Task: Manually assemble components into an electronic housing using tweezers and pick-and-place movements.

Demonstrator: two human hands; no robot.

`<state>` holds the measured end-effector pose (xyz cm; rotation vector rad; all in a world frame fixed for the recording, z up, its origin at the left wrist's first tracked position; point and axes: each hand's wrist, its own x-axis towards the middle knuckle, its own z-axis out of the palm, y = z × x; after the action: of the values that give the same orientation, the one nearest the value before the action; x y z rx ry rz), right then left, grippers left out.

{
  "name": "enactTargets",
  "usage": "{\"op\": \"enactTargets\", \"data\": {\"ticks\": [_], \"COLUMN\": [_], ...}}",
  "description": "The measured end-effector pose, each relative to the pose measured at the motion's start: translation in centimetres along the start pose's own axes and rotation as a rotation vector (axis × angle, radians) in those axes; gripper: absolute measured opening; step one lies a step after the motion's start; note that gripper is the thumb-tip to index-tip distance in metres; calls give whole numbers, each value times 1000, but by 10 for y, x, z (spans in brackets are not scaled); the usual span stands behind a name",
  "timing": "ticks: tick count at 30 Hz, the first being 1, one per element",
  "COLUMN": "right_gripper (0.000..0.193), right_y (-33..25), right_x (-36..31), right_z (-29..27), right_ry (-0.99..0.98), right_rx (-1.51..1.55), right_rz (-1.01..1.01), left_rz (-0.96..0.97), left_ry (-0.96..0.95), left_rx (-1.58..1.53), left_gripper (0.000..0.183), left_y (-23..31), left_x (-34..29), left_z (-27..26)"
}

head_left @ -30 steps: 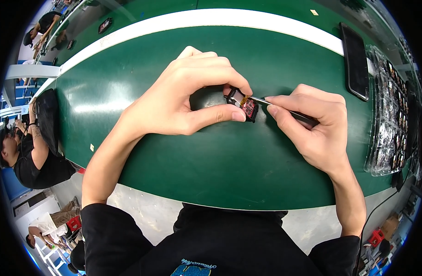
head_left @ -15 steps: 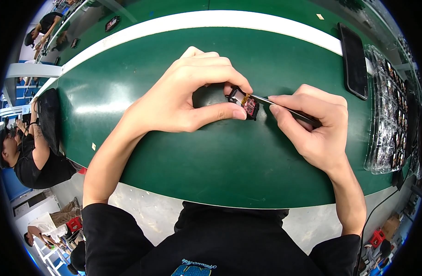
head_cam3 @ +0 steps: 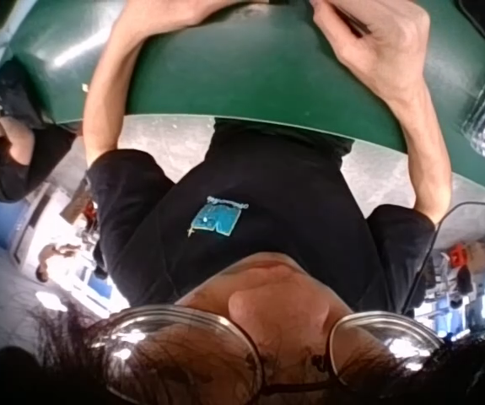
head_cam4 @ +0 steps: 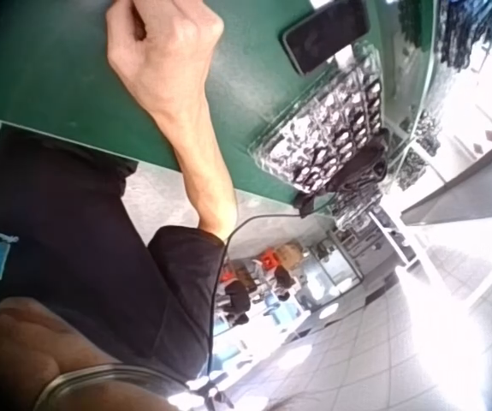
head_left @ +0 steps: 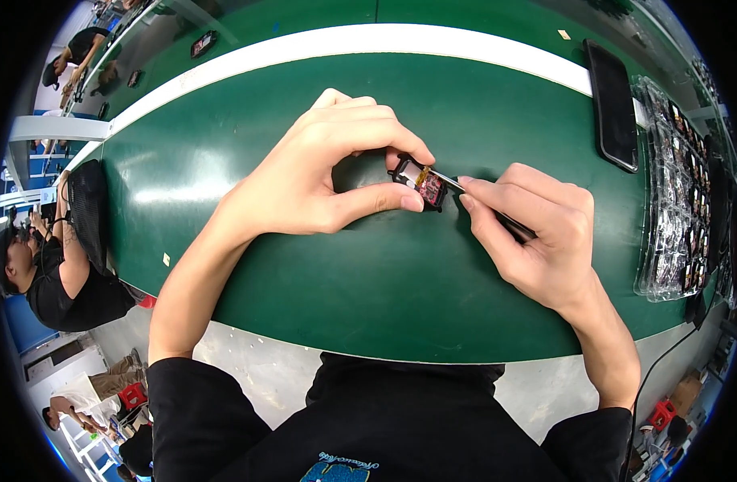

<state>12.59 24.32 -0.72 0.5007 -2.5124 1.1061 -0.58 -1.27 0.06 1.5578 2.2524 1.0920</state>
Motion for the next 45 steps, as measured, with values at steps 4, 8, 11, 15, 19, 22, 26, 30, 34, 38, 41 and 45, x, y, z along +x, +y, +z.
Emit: {"op": "enactTargets", "data": {"ticks": [4,8,11,15,19,22,26,30,34,38,41,45], "right_gripper": [20,17,17,19,42,51,49,44,41,41,41,41], "right_y": [1,5,3,-2,-19,-23,-24,-30,-27,-22,-15,-15], "right_x": [0,2,5,7,11,11,8,7,0,-2,-5,-22], "right_z": [-3,-5,-3,1,-3,5,6,3,-2,-14,-30,-84], "right_ry": [23,91,111,66,-73,-100,-103,-131,-76,-26,50,171], "right_rx": [-8,55,108,158,99,19,-17,-40,-41,-39,-140,-296], "right_rz": [-10,79,99,112,214,172,129,205,139,100,40,72], "left_rz": [-25,-35,20,30,18,-32,-31,-33,-35,-46,-72,-176], "left_ry": [6,38,3,40,30,-52,-53,-81,-82,58,234,452], "left_rx": [-15,-5,64,44,-40,-116,-129,-129,-160,-248,-115,317], "left_gripper": [46,54,51,48,67,69,69,66,62,47,36,38], "left_y": [4,2,0,-1,0,3,5,11,12,9,-8,-34], "left_x": [2,2,3,0,-4,-7,-10,-8,-2,1,-2,-9], "left_z": [1,5,5,6,6,1,3,1,-2,-7,-12,-40]}}
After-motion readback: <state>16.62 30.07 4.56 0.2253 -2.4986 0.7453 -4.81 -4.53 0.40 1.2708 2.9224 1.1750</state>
